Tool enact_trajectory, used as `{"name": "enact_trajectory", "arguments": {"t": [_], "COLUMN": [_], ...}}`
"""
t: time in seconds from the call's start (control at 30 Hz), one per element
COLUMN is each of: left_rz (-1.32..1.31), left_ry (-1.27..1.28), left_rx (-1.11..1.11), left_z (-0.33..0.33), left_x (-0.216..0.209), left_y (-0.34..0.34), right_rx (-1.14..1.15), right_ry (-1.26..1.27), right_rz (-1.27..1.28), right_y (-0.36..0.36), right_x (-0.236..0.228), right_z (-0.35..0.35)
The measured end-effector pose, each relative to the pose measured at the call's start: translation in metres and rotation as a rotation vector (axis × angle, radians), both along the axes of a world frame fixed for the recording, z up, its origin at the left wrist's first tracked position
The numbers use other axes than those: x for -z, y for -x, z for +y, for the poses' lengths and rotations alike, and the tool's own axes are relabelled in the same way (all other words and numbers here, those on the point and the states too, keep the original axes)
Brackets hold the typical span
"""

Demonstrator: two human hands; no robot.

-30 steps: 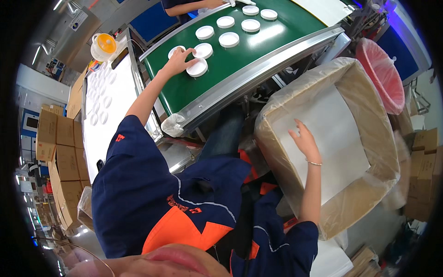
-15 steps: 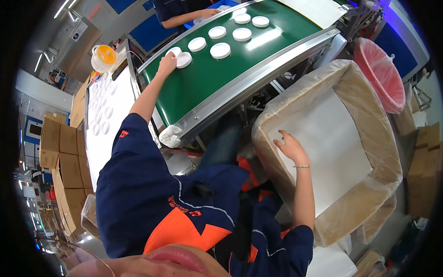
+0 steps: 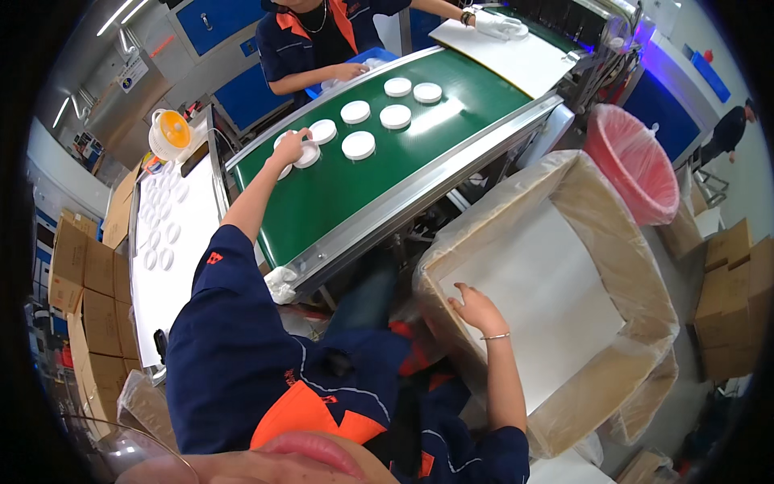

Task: The person takes plastic lids from a conveyor belt by hand and arranges them in rows inside a cardboard box, placing divider sheets between the layers of lids.

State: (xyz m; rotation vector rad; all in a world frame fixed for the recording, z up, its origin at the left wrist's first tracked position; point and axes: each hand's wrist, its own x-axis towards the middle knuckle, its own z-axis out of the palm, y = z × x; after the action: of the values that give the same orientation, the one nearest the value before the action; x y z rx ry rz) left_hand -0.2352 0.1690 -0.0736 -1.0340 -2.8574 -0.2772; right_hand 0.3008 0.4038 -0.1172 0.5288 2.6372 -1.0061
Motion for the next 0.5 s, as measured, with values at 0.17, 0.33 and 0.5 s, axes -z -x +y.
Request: {"name": "enact_trajectory", "arguments": {"t": [0.17,0.33,0.5], "left_rz": [-0.013,-0.052,-0.047], "left_ry": [-0.054,-0.072,-0.363], "left_rx": [0.130,0.173,0.120], "left_z": [-0.015,-0.029,-0.041], "left_x": [-0.013,-0.022,-0.057], "left_y": [-0.008,-0.043,-0.120], "right_rx": [-0.018,-0.009,-0.035], "right_ry": [-0.033,-0.068,-0.130], "right_rz": [-0.018,0.019,0.060], "right_y": [0.004,0.000,-0.004], "right_x": [-0.008,-0.009,-0.008], "right_z": [0.000,0.001,-0.005]}}
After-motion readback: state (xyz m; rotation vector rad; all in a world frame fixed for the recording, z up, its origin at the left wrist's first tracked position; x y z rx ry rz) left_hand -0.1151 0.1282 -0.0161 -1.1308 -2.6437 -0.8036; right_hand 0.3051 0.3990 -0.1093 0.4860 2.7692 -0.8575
